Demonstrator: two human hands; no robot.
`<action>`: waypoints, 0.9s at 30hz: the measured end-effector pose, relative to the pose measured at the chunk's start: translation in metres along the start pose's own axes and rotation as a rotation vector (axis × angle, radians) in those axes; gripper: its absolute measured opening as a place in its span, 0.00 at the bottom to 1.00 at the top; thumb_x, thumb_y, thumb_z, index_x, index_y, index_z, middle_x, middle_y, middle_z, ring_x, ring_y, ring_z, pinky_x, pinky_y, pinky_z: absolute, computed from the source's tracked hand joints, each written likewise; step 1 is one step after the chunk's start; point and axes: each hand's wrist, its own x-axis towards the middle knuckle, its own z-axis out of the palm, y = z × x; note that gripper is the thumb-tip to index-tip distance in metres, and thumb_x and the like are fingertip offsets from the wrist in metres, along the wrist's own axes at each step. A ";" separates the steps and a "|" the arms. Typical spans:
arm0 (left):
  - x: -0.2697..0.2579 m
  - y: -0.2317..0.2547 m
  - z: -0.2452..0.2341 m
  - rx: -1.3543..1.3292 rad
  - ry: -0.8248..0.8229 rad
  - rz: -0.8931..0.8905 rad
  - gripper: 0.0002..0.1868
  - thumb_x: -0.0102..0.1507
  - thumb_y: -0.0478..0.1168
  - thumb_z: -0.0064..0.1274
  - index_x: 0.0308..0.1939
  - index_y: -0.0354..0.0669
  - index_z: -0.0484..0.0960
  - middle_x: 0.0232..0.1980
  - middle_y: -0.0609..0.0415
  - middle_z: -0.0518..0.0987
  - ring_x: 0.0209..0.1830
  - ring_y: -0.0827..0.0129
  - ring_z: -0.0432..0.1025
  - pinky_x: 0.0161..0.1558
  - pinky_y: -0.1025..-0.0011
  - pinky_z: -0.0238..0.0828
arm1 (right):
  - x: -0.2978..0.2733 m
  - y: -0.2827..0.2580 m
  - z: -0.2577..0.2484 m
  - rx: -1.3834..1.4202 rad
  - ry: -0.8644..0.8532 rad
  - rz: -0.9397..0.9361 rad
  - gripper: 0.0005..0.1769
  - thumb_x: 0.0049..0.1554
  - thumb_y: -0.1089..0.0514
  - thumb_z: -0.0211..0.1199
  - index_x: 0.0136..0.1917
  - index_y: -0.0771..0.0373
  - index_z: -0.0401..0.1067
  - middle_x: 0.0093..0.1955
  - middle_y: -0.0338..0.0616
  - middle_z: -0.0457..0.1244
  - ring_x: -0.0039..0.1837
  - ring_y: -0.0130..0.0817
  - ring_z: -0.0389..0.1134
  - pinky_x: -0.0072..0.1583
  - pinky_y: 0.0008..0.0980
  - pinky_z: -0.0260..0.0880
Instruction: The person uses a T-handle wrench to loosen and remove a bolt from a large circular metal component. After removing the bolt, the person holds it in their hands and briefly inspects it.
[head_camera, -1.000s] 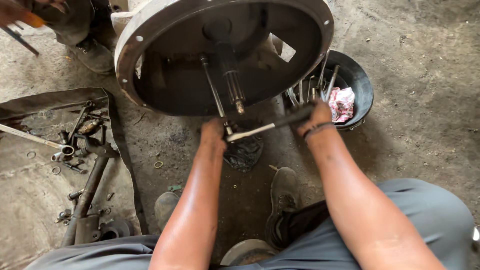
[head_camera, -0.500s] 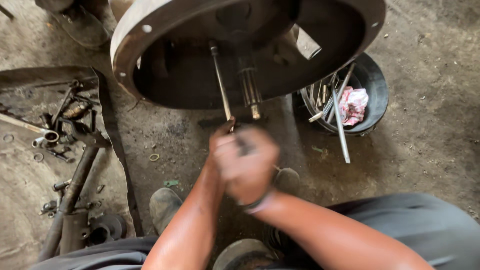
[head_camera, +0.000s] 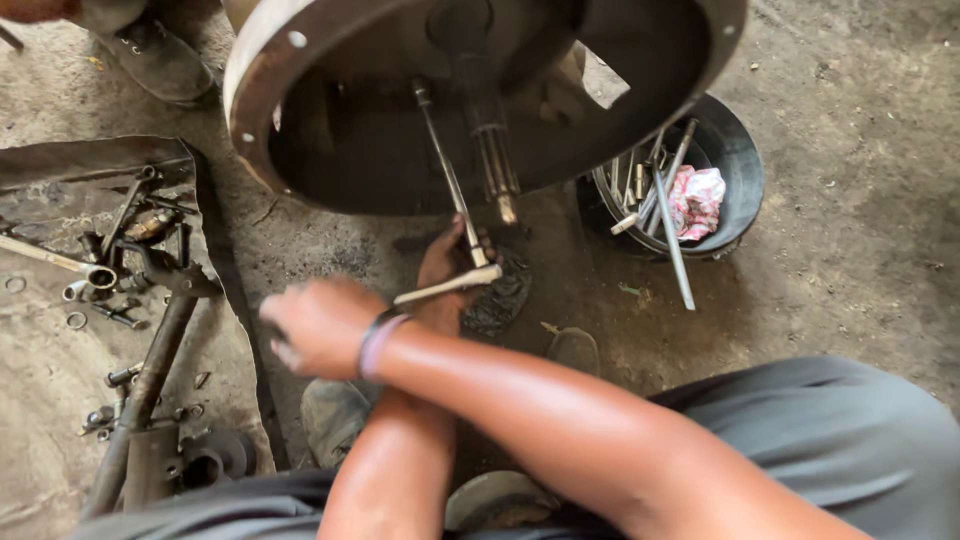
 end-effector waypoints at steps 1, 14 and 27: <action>0.001 0.001 0.001 0.051 -0.019 -0.002 0.09 0.68 0.45 0.52 0.37 0.46 0.79 0.29 0.53 0.78 0.27 0.62 0.74 0.35 0.61 0.75 | -0.015 0.004 -0.014 0.114 0.131 -0.009 0.15 0.54 0.49 0.60 0.48 0.61 0.76 0.46 0.54 0.71 0.50 0.52 0.72 0.53 0.49 0.72; 0.021 0.014 0.006 0.569 0.554 0.160 0.12 0.67 0.42 0.55 0.40 0.33 0.80 0.29 0.50 0.77 0.23 0.61 0.71 0.26 0.61 0.72 | -0.196 0.228 -0.114 1.477 1.331 0.864 0.10 0.59 0.57 0.57 0.48 0.66 0.67 0.34 0.50 0.64 0.34 0.42 0.69 0.40 0.43 0.75; 0.015 -0.021 -0.025 0.148 0.227 0.061 0.16 0.64 0.50 0.54 0.43 0.40 0.79 0.32 0.50 0.79 0.26 0.62 0.72 0.30 0.63 0.71 | -0.104 -0.011 -0.060 0.101 0.827 -0.044 0.08 0.52 0.54 0.65 0.39 0.60 0.73 0.40 0.46 0.64 0.44 0.40 0.67 0.49 0.39 0.69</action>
